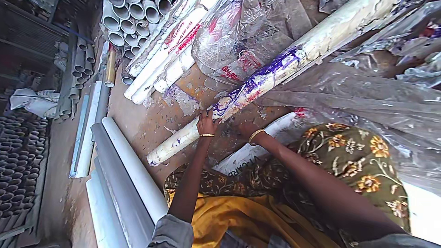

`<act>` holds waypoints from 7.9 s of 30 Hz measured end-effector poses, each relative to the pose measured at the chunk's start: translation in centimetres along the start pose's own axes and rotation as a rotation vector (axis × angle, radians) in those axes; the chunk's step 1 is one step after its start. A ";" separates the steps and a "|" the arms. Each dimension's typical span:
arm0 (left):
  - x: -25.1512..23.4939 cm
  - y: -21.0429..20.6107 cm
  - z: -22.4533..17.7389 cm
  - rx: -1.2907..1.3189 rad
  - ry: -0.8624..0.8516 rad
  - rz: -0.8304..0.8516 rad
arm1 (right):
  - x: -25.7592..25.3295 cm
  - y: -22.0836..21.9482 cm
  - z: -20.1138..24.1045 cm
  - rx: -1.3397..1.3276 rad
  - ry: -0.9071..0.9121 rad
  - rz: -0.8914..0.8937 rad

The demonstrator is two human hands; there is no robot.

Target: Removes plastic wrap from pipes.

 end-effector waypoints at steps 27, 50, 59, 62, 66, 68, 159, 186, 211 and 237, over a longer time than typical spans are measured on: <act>-1.3 0.0 -2.5 -0.345 -0.095 0.008 | -0.5 -0.7 -0.1 0.030 0.017 0.058; 7.8 -1.9 43.1 1.079 1.086 -0.291 | -2.3 -2.6 -2.2 0.182 -0.084 0.059; 5.4 -3.1 41.4 0.931 0.979 -0.236 | -1.8 -2.4 -1.4 0.162 -0.110 0.074; 5.6 -1.0 38.8 0.648 0.910 0.013 | -1.6 -1.9 -1.5 0.134 -0.105 0.055; 3.8 -0.3 32.5 0.269 0.867 0.448 | -1.2 -1.7 -0.7 0.182 -0.110 0.058; 2.8 -1.1 31.0 0.352 0.864 0.462 | -0.9 -1.5 -0.9 0.152 -0.090 0.033; 6.6 0.8 19.5 0.741 0.316 0.343 | -15.3 -6.7 13.3 0.825 -0.072 -0.274; 2.3 3.2 14.1 0.382 0.467 0.246 | -14.4 -10.3 15.9 -0.042 -0.133 -0.096; -3.0 -1.6 16.8 0.341 0.375 -0.062 | -10.1 -9.8 9.3 -0.244 -0.030 -0.253; 4.4 -3.4 10.7 0.282 0.185 -0.012 | -2.0 -5.3 5.5 -0.891 -0.216 -0.906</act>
Point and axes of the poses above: each hand's wrist, its own x-axis away from the middle knuckle, its own y-axis out of the back of the hand, z = x × y, the point moved 4 cm from there along -x, towards the middle knuckle, and after that the axes turned 9 degrees about y, right-handed, at the moved point
